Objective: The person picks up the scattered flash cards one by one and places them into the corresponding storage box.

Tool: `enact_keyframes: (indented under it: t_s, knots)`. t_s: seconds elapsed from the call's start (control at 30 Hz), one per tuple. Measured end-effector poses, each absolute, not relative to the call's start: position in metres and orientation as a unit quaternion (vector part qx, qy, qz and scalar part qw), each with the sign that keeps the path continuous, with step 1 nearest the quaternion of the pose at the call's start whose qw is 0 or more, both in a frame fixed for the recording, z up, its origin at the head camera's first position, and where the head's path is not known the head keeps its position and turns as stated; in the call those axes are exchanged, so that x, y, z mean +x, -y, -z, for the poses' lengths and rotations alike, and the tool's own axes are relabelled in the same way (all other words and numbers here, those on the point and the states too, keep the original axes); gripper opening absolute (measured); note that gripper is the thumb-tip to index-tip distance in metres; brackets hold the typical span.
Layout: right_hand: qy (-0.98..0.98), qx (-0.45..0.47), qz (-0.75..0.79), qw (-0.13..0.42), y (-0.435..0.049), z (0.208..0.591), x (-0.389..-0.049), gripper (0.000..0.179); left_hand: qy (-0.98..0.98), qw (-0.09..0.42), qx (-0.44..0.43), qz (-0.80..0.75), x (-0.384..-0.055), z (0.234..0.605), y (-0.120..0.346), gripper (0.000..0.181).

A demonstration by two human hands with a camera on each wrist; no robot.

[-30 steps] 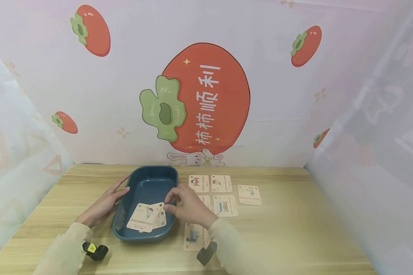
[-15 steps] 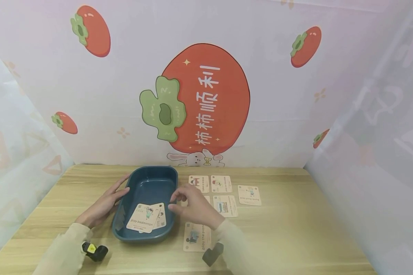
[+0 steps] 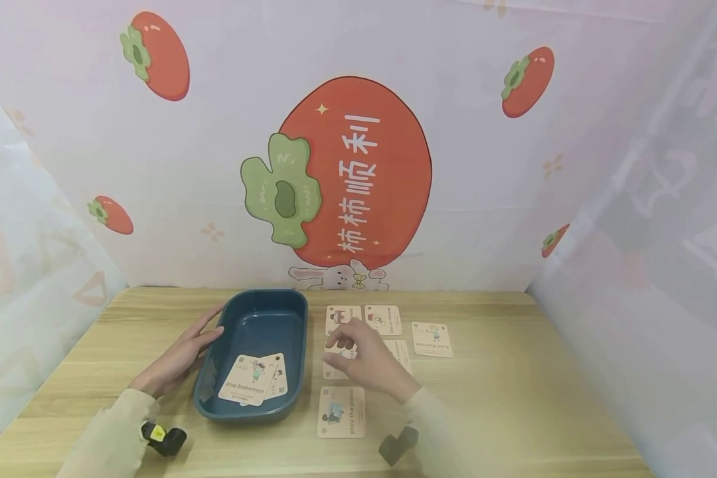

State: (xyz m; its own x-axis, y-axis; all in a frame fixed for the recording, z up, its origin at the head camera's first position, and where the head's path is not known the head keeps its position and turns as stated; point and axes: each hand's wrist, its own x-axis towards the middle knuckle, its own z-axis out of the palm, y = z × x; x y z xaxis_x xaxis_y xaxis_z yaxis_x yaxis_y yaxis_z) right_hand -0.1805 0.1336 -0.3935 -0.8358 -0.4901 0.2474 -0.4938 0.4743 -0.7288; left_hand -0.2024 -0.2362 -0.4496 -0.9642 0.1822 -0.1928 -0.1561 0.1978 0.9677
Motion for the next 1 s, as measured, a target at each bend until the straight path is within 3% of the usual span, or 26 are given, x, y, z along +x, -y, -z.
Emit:
enact_keyframes:
  t_s: [0.43, 1.0]
  knots:
    - [0.861, 0.27, -0.43, 0.021, -0.158, 0.403, -0.18, 0.015, -0.764, 0.129, 0.009, -0.633, -0.202, 0.45, 0.236, 0.064]
    - [0.871, 0.268, -0.408, -0.048, -0.167, 0.433, -0.175, 0.019, -0.761, 0.135, 0.009, -0.635, -0.203, 0.451, 0.237, 0.066]
